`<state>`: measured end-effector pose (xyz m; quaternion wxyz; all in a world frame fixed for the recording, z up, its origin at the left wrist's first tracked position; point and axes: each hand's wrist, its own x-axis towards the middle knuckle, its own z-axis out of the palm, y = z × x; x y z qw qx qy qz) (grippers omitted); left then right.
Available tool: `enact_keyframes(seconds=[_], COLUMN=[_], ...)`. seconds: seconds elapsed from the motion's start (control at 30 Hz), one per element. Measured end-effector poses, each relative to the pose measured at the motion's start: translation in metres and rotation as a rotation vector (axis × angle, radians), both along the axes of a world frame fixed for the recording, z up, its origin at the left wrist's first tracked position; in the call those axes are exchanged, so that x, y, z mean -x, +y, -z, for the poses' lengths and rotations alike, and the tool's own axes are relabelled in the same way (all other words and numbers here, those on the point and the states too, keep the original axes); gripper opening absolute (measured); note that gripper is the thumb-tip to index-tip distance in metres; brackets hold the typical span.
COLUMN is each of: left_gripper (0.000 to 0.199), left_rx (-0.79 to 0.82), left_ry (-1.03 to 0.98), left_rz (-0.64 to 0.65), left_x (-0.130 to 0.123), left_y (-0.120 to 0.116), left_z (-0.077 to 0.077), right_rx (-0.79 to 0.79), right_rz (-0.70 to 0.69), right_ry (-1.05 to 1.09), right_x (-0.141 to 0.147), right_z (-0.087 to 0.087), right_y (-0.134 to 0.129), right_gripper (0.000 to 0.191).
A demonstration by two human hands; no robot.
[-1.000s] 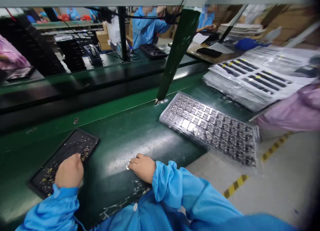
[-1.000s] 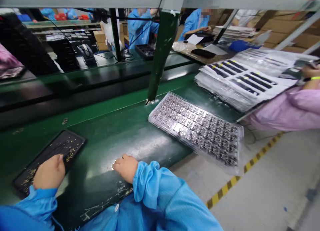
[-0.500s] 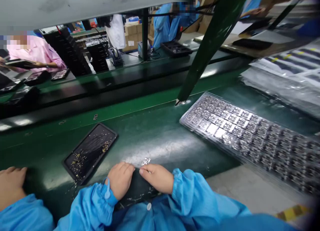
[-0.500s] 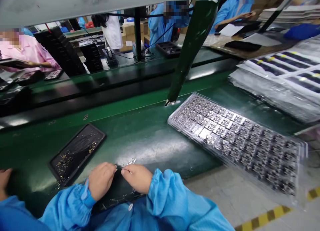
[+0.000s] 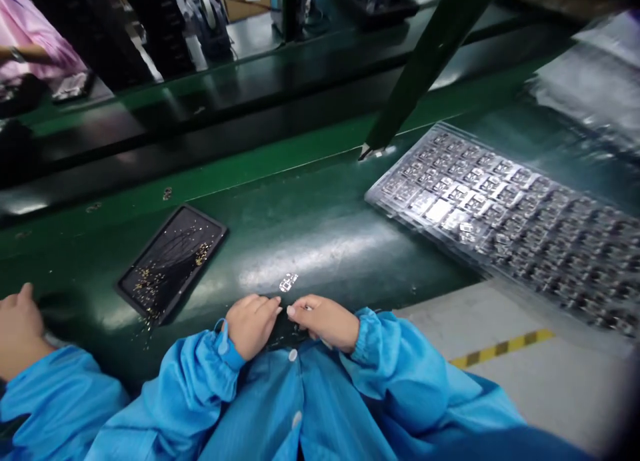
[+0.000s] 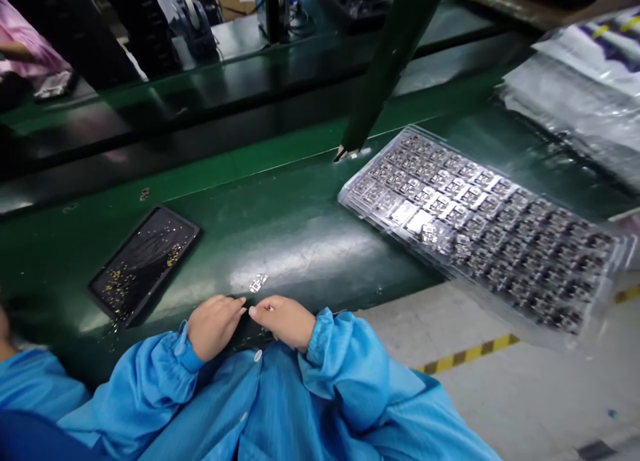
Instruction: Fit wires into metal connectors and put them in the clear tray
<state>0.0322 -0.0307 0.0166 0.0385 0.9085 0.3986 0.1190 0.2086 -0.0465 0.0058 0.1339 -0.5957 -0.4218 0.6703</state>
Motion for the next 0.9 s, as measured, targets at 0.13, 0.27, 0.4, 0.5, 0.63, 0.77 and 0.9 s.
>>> enact_keyframes(seconds=[0.13,0.27,0.4,0.5,0.63,0.77,0.9], left_gripper=[0.025,0.026,0.028,0.028,0.027,0.027,0.025], left_rx=[0.022,-0.043,-0.142,-0.196,-0.2,-0.186,-0.213], left_ry=[-0.039,-0.09,-0.142,-0.162,-0.182,-0.217,-0.227], left_rz=[0.006,0.052,0.094,0.106,0.11,0.105,0.079], left_x=[-0.005,-0.007,-0.008,-0.008,-0.009,-0.009,-0.006], left_y=[-0.003,0.0,0.009,0.013,0.012,0.01,0.009], left_z=[0.0,-0.003,-0.004,-0.003,-0.004,-0.006,-0.005], right_rx=[0.081,0.037,0.0,0.003,0.006,0.046,0.012], right_rz=[0.047,0.034,0.085,0.097,0.073,0.063,0.096], right_ry=[0.048,0.094,0.082,0.028,0.024,0.005,0.003], right_x=[-0.004,-0.006,-0.003,-0.001,0.002,0.003,0.002], right_z=[-0.004,-0.011,-0.006,0.002,0.006,0.003,-0.005], right_y=[-0.001,-0.001,0.007,0.014,0.017,0.016,0.012], right_gripper=[0.03,0.034,0.025,0.019,0.018,0.02,0.03])
